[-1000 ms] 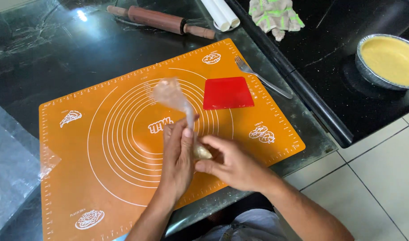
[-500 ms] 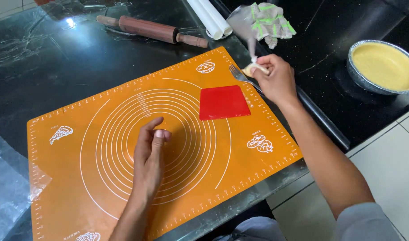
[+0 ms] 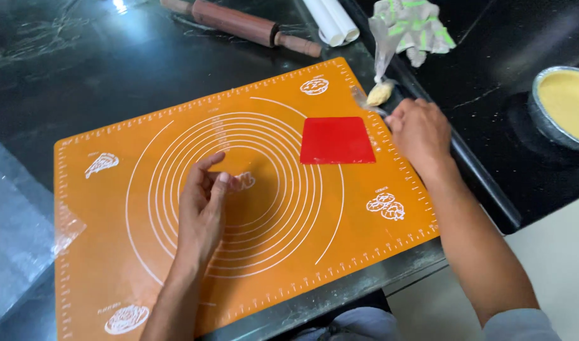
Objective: Dock a tart crust with a fork and gather leftover dough scraps into a plastic bag.
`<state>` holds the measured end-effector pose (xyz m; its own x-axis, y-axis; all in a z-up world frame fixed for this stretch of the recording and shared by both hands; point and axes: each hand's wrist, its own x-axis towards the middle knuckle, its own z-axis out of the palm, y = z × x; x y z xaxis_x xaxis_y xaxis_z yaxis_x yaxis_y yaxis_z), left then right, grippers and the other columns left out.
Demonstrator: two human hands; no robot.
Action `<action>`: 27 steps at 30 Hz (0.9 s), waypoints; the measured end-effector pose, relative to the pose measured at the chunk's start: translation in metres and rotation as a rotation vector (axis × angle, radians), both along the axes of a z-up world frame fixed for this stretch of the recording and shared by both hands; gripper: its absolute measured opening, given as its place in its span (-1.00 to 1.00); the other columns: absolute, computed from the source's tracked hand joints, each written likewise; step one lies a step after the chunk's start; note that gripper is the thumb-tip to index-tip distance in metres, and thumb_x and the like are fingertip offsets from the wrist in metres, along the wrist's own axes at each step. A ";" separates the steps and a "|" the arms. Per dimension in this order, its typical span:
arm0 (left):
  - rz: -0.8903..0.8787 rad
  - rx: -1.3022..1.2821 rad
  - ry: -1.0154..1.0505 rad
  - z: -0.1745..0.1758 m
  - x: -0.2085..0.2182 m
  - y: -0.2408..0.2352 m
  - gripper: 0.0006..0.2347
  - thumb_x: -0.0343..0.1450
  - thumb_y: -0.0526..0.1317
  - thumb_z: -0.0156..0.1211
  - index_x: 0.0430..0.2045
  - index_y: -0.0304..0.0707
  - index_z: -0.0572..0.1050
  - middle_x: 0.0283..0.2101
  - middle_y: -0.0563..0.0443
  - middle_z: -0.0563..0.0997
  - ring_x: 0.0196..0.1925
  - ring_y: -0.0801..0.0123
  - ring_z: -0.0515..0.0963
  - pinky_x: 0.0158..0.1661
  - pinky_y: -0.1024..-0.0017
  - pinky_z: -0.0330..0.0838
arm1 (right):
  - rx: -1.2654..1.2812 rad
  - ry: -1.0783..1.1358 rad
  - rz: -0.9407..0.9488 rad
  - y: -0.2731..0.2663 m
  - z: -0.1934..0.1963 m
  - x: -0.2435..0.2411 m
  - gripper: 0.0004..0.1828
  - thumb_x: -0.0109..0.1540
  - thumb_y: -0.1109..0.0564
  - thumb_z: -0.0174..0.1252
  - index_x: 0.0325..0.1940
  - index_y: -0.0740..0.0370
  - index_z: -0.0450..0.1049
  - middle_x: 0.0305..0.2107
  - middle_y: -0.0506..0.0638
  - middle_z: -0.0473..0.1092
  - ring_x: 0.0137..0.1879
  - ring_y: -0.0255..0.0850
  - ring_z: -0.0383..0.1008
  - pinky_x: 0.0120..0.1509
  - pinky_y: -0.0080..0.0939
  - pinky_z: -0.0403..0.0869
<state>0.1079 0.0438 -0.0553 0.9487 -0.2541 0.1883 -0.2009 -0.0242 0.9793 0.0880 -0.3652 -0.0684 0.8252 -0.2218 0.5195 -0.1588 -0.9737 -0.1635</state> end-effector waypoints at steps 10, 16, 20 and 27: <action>0.357 0.385 -0.098 0.022 -0.036 0.095 -0.68 0.49 -0.18 0.19 0.11 -0.29 0.46 -0.25 -0.06 0.58 -0.21 0.37 0.58 -0.22 0.42 0.51 | 0.139 0.071 0.428 0.033 0.021 0.012 -0.60 0.29 0.02 0.32 0.14 0.24 0.50 0.00 0.18 0.45 0.16 0.13 0.41 0.21 0.05 0.40; 0.747 1.114 -0.313 -0.016 -0.108 0.213 -0.53 0.42 -0.08 0.35 0.15 -0.39 0.45 -0.13 -0.28 0.57 -0.05 -0.04 0.56 -0.08 0.08 0.48 | 0.014 0.522 0.365 0.041 0.039 0.053 -0.06 -0.10 -0.13 0.59 0.24 0.28 0.39 0.14 0.29 0.36 0.32 0.16 0.26 0.26 0.16 0.26; 0.886 1.288 -0.122 -0.048 -0.133 0.252 -0.43 0.39 0.08 0.40 0.15 -0.38 0.47 -0.23 -0.28 0.58 -0.04 -0.08 0.57 -0.05 0.06 0.49 | 0.289 0.722 0.273 0.045 0.062 0.057 -0.36 0.03 -0.08 0.47 0.10 0.24 0.50 -0.13 0.21 0.58 0.01 0.00 0.58 0.10 0.03 0.49; 0.855 1.177 0.395 -0.051 -0.122 0.253 -0.35 0.25 0.16 0.49 0.06 -0.36 0.48 -0.39 -0.14 0.65 -0.30 0.04 0.67 -0.23 0.09 0.54 | 0.034 0.069 0.185 0.039 0.076 0.088 -0.75 0.41 0.09 0.24 0.09 0.27 0.54 -0.22 0.32 0.54 -0.09 0.24 0.57 0.04 0.17 0.50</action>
